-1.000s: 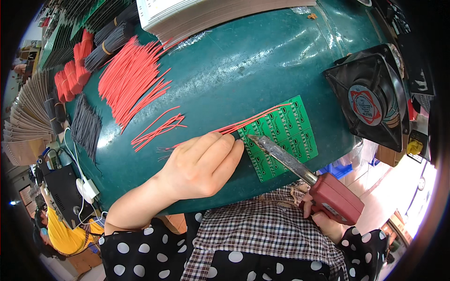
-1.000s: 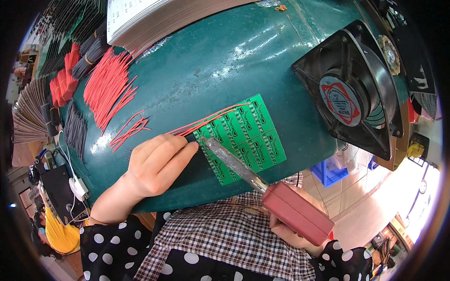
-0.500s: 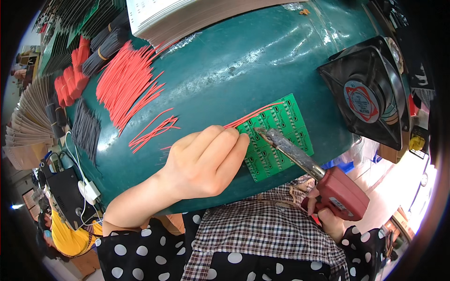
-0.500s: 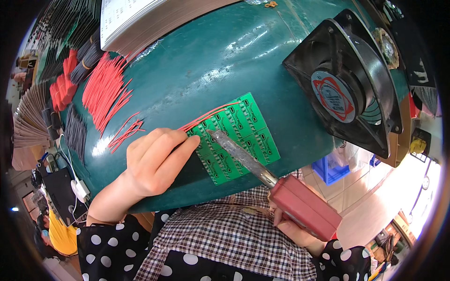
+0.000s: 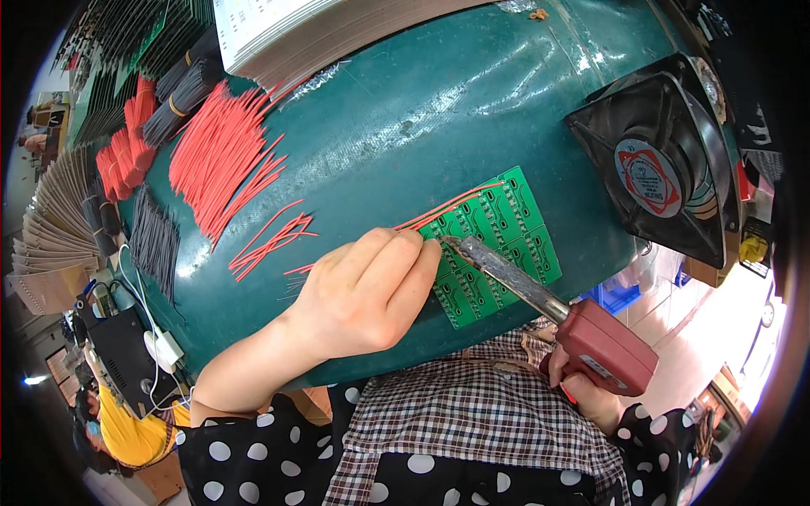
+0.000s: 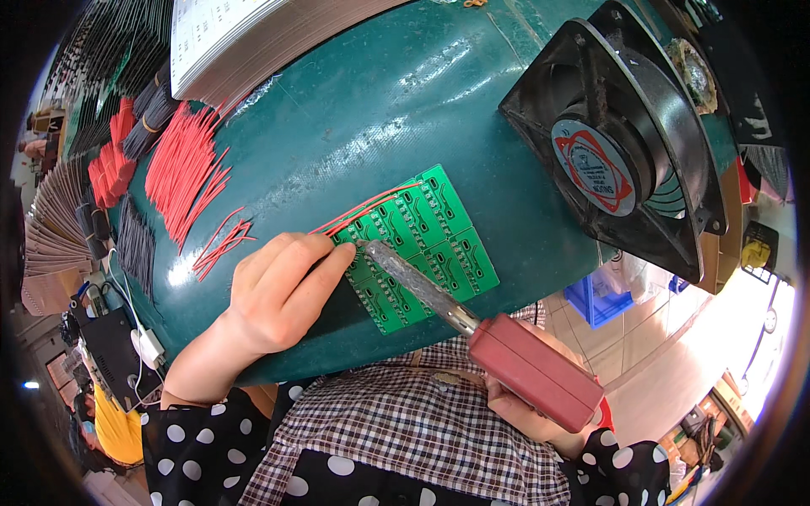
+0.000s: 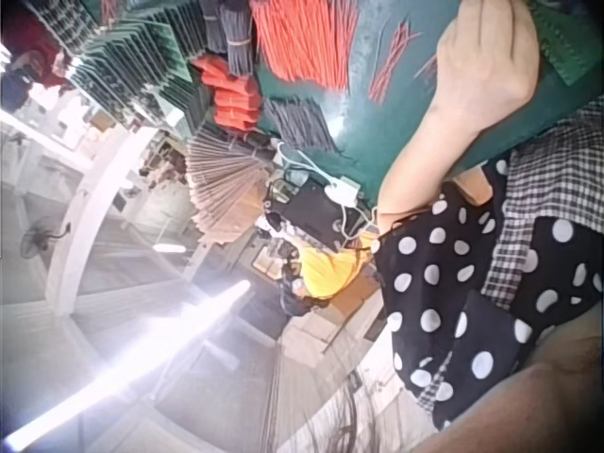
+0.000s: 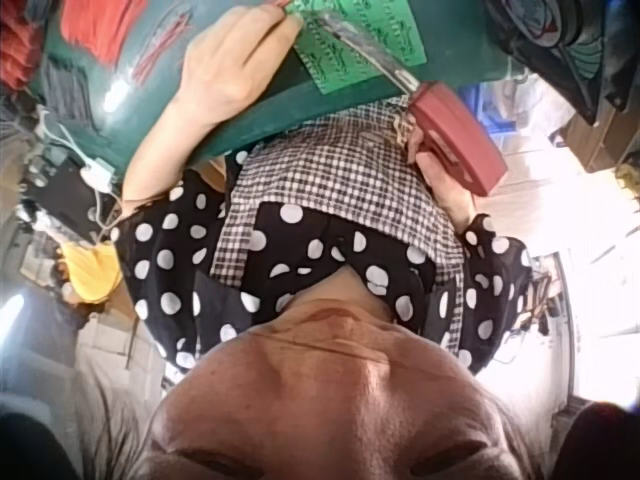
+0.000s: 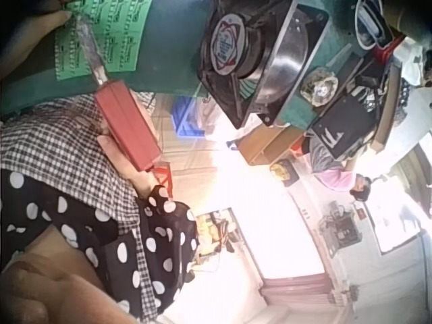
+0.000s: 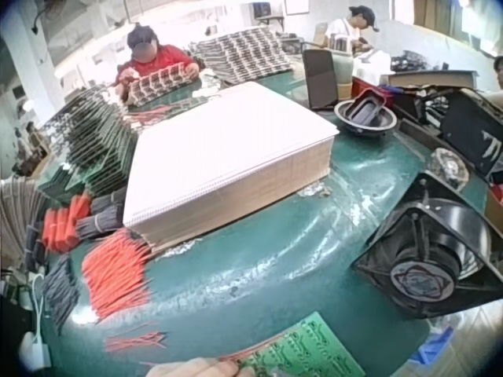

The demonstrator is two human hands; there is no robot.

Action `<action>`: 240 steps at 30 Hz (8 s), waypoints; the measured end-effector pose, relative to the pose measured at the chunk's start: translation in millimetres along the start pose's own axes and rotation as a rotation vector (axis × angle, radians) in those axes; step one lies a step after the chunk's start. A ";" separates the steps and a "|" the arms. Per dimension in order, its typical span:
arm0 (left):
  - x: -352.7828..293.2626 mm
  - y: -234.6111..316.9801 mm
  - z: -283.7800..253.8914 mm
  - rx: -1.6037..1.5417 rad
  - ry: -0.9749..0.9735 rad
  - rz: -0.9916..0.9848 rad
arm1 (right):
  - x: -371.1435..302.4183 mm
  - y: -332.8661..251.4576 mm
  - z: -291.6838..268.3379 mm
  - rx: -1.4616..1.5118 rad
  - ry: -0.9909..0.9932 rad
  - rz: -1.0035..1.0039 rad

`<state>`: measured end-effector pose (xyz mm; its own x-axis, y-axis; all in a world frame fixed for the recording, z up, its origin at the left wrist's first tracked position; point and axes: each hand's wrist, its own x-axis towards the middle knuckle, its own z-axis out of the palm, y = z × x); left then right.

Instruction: The person places wires onto circuit boards and solders them to the contacts using a soldering iron.

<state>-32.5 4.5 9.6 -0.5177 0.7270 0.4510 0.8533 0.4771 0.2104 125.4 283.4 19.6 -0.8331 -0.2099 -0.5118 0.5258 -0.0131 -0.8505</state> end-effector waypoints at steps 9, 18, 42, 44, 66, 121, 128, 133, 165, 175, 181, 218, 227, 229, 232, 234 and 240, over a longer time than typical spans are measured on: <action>-0.4 1.8 0.7 0.024 -0.008 -0.003 | 2.0 -5.8 3.7 0.021 0.010 -0.019; 0.6 3.5 -0.7 0.026 -0.011 -0.034 | 2.8 -15.8 14.0 0.280 0.070 -0.100; 17.7 3.5 3.5 -0.026 -0.058 -0.040 | 2.3 -11.8 -0.9 0.237 0.079 0.043; 19.8 3.9 6.2 -0.027 -0.064 -0.041 | -2.5 2.2 -7.3 0.153 0.064 0.056; 30.1 7.2 -3.0 -0.087 -0.069 -0.085 | 3.2 -6.4 6.4 0.151 0.163 -0.252; 32.8 13.4 5.2 -0.037 -0.135 -0.091 | -8.3 2.2 -5.0 0.253 0.159 -0.105; 32.9 13.0 4.6 -0.030 -0.137 -0.096 | -1.2 -6.8 12.4 0.145 0.324 -0.232; 38.2 4.7 7.2 -0.046 -0.032 -0.058 | -4.5 -9.4 6.8 0.124 0.268 -0.206; 50.1 10.1 7.2 -0.067 -0.172 -0.099 | -19.8 13.6 -11.7 -0.156 0.200 -0.086; 47.9 3.4 17.3 -0.024 -0.059 0.014 | -9.8 -18.2 -2.1 0.263 0.178 0.000; 49.4 9.4 8.4 -0.058 -0.164 -0.093 | -19.2 -10.8 0.8 0.301 0.258 0.024; 41.9 8.9 13.1 -0.060 -0.002 -0.139 | 82.5 -69.9 -118.0 -0.114 1.157 -0.861; 1.8 -19.0 -30.8 -0.024 0.121 -0.416 | 14.8 -60.4 -79.9 -0.281 1.181 -0.988; -16.1 -19.2 -35.7 -0.061 0.140 -0.497 | -2.5 -47.4 -69.5 -0.240 1.231 -1.040; -37.3 -18.5 -44.4 -0.050 0.118 -0.586 | -21.1 -29.1 -55.7 -0.222 1.178 -1.000; -39.3 -27.6 -43.6 -0.020 0.114 -0.543 | -27.0 -32.5 -29.1 -0.315 1.227 -1.027; -50.0 -34.9 -57.7 -0.064 0.145 -0.745 | -13.7 -12.9 13.8 -0.307 0.879 -0.707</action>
<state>-32.8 -77.0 29.8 -0.9486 0.1501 0.2786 0.2860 0.7838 0.5513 132.5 273.0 39.2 -0.8190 0.4999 0.2817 -0.0662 0.4053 -0.9118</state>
